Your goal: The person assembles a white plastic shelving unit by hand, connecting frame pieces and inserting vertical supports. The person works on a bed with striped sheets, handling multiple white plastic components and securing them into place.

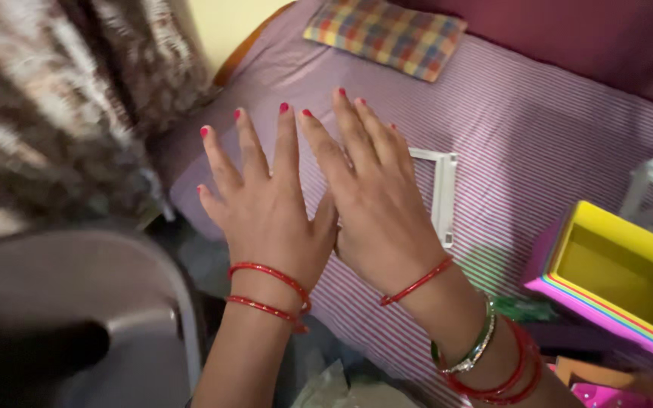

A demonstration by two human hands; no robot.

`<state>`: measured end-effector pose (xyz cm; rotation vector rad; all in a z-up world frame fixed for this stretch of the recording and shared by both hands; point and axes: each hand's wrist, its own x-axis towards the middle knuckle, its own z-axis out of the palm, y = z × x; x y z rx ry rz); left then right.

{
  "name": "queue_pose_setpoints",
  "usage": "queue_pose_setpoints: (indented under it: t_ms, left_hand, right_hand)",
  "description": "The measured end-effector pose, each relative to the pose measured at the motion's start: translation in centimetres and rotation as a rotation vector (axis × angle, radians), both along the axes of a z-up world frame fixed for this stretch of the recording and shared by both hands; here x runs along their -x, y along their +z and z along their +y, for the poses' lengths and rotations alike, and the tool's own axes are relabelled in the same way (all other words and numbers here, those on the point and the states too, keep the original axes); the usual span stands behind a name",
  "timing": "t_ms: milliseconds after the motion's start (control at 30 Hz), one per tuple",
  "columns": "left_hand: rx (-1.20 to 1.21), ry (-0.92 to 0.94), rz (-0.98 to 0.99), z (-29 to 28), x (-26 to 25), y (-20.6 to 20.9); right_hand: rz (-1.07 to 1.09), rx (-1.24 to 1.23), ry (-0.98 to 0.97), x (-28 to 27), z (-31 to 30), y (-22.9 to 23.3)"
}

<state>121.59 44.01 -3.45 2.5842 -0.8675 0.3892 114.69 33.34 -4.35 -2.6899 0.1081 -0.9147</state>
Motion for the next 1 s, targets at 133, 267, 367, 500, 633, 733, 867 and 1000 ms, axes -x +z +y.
queue_pose_setpoints:
  t_ms: [133, 267, 367, 500, 633, 733, 867, 1000]
  left_hand:
    - [-0.019, -0.108, 0.015, -2.4, -4.0, -1.1]
    - [-0.046, -0.208, 0.037, -4.6, -7.3, -2.2]
    - [-0.043, -0.287, 0.021, -6.5, -9.0, -3.5]
    - [-0.068, -0.353, 0.038, -9.0, -10.7, -4.9]
    - [-0.086, -0.410, 0.022, -12.0, -12.1, -6.4]
    - [-0.091, -0.439, 0.030, -14.4, -12.8, -7.6]
    - [-0.124, -0.467, 0.050, -17.7, -13.5, -9.3]
    - [-0.174, -0.467, 0.108, -21.4, -14.0, -12.4]
  right_hand:
    - [0.022, -0.007, -0.096, -2.9, -1.7, -1.1]
    - [0.041, -0.040, -0.203, -5.2, -3.1, -2.1]
    - [0.058, -0.042, -0.304, -6.3, -4.3, -3.1]
    - [0.087, -0.056, -0.380, -7.4, -6.3, -4.2]
    - [0.080, -0.101, -0.430, -7.9, -8.8, -5.4]
    - [0.098, -0.135, -0.457, -8.3, -11.0, -6.6]
    - [0.117, -0.148, -0.501, -8.7, -14.2, -8.4]
    - [0.139, -0.183, -0.516, -8.9, -17.3, -11.1]
